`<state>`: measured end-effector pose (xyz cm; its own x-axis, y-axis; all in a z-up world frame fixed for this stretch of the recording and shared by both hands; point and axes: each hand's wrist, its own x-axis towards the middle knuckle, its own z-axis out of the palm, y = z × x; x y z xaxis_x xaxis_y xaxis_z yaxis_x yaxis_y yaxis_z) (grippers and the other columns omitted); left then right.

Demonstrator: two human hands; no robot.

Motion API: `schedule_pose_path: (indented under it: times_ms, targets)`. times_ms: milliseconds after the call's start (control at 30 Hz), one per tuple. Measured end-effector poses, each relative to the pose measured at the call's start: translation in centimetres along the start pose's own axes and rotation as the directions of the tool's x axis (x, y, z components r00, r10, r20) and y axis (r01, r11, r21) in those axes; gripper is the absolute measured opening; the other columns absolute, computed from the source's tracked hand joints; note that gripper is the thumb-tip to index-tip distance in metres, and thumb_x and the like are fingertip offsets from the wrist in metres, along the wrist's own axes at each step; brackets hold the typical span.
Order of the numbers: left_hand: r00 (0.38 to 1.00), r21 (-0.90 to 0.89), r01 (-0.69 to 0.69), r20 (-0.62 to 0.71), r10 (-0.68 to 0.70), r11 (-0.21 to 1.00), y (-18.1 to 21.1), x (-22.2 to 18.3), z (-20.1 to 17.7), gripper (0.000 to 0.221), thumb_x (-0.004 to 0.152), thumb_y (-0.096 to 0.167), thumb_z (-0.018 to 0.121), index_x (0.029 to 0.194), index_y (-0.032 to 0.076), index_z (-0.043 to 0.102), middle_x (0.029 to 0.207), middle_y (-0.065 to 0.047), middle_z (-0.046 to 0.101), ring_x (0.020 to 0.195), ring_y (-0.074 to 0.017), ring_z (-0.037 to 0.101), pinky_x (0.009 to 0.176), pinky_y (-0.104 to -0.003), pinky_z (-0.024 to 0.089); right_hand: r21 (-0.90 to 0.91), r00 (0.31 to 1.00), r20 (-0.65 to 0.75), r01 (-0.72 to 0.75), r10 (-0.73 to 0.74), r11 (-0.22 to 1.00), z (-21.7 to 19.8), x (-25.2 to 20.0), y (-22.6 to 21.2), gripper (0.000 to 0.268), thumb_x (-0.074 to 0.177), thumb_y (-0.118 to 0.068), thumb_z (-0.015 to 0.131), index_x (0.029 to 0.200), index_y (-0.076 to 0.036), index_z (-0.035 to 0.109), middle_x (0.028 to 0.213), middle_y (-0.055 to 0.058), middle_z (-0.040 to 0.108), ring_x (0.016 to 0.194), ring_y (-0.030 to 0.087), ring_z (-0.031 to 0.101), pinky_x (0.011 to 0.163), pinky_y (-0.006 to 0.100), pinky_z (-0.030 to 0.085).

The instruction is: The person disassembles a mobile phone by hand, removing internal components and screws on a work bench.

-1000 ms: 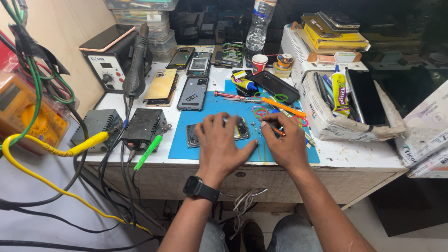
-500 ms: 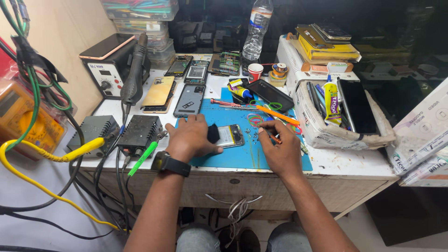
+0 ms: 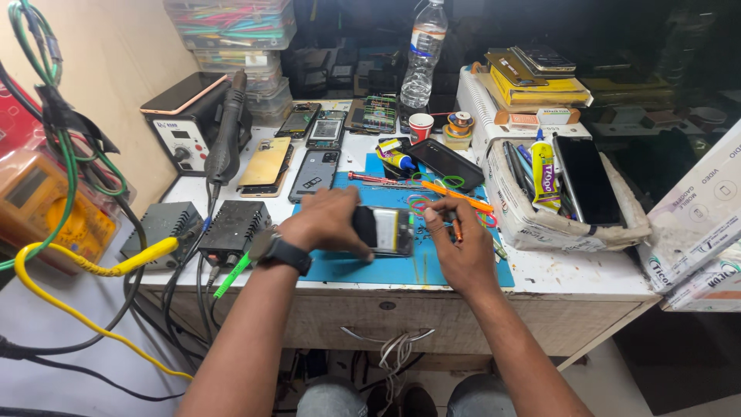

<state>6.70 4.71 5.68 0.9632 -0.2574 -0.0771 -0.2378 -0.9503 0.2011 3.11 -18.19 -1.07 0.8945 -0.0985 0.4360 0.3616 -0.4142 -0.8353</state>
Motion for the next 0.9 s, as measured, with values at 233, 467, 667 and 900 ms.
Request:
schedule_pose_path:
  times_ms: [233,467,667,900]
  targets:
    - [0.887,0.316,-0.382,-0.14,0.441,0.868,4.8,-1.0,-1.4,0.085,0.046,0.039,0.093,0.115,0.004,0.057,0.112,-0.016,0.066,0.113,-0.0357,0.057,0.101,-0.051,0.037,0.096,0.983,0.093,0.152,-0.161,0.984,0.1,0.6,0.8,0.036,0.087,-0.031,0.081,0.1,-0.007,0.056,0.089,0.0,0.063,0.072,0.007,0.054,0.064,0.025,0.048]
    - [0.886,0.391,-0.368,-0.127,0.446,0.844,4.2,-1.4,-2.3,0.089,0.049,0.035,0.09,0.12,0.003,0.048,0.105,-0.015,0.065,0.109,-0.0351,0.058,0.103,-0.049,0.037,0.275,0.926,0.33,0.091,-0.183,0.957,-0.2,2.7,-0.3,0.03,0.09,-0.021,0.08,0.097,-0.01,0.053,0.087,-0.003,0.057,0.077,0.004,0.053,0.068,0.023,0.047]
    - [0.74,0.492,-0.38,-0.347,0.577,0.784,2.4,-1.1,-1.5,0.107,0.04,0.039,0.09,0.13,0.002,0.048,0.119,-0.022,0.063,0.118,-0.0379,0.055,0.107,-0.051,0.03,0.375,0.882,0.445,-0.027,-0.154,0.927,1.3,5.1,-0.7,0.03,0.086,-0.011,0.078,0.099,-0.011,0.051,0.082,-0.002,0.061,0.074,0.004,0.057,0.063,0.022,0.047]
    - [0.745,0.424,0.035,-0.615,0.259,0.905,1.2,-3.3,1.5,0.05,0.075,0.014,0.071,0.124,0.004,0.062,0.113,-0.018,0.068,0.125,-0.039,0.054,0.115,-0.062,0.023,0.46,0.959,0.254,-0.234,0.125,0.857,3.8,3.7,1.5,0.033,0.086,-0.006,0.077,0.1,-0.009,0.048,0.079,-0.001,0.055,0.068,0.008,0.055,0.053,0.024,0.049]
